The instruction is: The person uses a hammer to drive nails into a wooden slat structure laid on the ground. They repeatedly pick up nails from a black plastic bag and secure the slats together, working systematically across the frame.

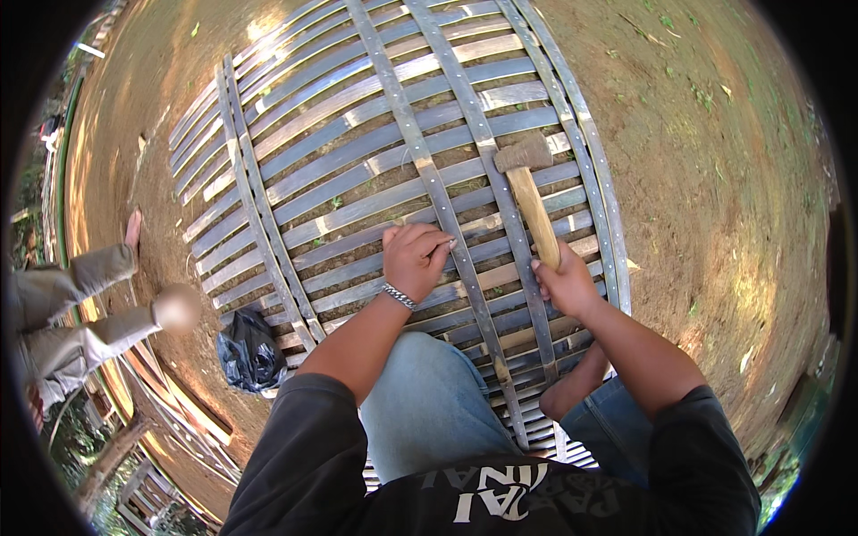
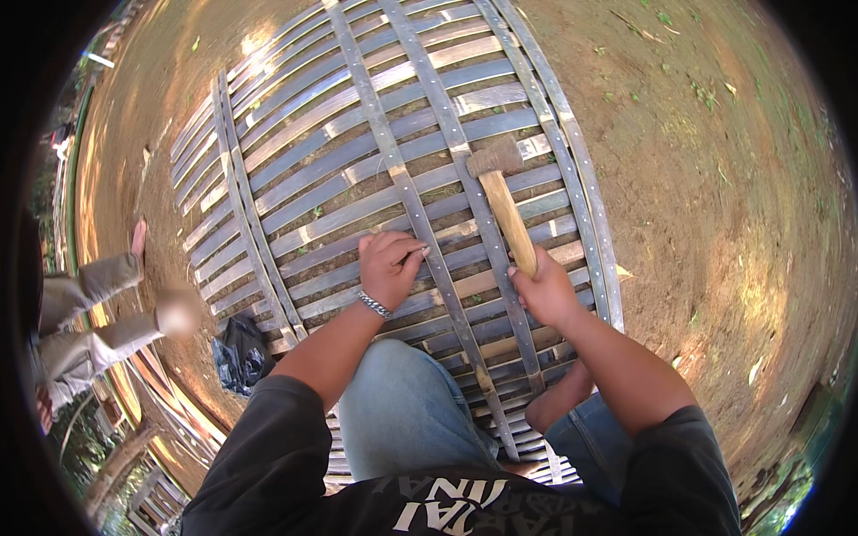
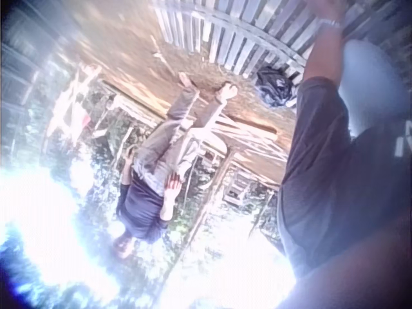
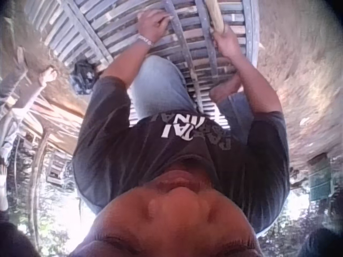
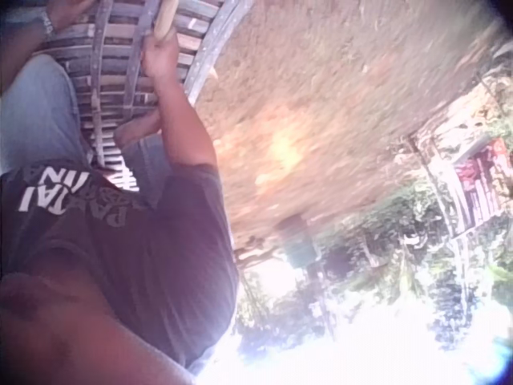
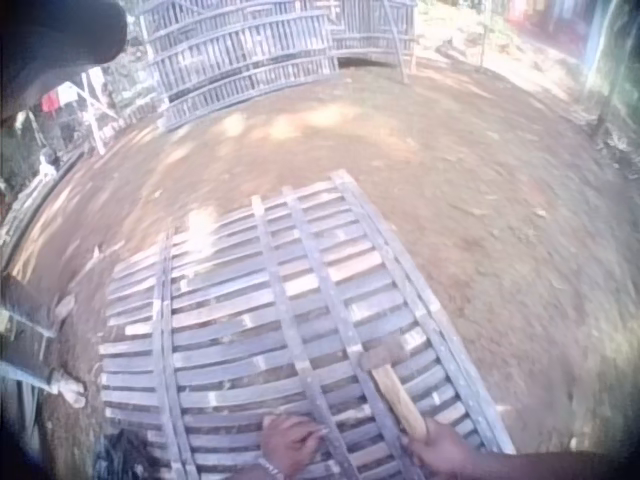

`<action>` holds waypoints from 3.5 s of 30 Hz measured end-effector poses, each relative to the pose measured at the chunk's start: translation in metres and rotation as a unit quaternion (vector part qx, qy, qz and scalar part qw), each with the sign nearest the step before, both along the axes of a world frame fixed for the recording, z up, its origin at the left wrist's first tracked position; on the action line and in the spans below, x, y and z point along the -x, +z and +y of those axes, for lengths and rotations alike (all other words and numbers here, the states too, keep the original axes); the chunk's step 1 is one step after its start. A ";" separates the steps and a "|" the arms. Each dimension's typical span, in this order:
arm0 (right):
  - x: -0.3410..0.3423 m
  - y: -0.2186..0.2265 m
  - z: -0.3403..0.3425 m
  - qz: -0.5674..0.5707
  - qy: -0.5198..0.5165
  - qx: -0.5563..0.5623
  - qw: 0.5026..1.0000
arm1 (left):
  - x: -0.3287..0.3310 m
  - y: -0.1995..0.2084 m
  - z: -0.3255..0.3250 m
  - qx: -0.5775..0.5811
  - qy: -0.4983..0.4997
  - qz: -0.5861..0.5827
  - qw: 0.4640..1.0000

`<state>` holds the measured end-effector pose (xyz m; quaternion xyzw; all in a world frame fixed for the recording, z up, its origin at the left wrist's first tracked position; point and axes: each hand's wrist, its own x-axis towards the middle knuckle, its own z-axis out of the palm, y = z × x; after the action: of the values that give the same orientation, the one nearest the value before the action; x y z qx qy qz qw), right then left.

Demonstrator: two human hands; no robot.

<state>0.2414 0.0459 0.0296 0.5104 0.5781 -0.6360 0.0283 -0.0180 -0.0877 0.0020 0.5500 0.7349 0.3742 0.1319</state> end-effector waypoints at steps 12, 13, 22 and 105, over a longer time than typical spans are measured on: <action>-0.017 0.039 0.008 0.016 0.336 -0.290 0.896 | 0.006 0.004 -0.002 0.016 0.004 -0.006 1.000; -0.017 0.040 0.008 0.022 0.339 -0.298 0.892 | 0.006 0.004 -0.002 0.015 0.005 -0.006 1.000; -0.016 0.033 0.019 0.027 0.371 -0.323 0.870 | 0.007 0.003 -0.002 0.022 0.008 -0.004 1.000; -0.049 0.069 0.079 -0.059 0.279 -0.193 0.939 | -0.106 0.019 0.016 0.261 0.590 0.017 0.764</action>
<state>0.2905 0.1246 0.0990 0.3612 0.8062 -0.4473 0.1397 0.0884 -0.0716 0.0210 -0.0409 0.9857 0.1630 0.0112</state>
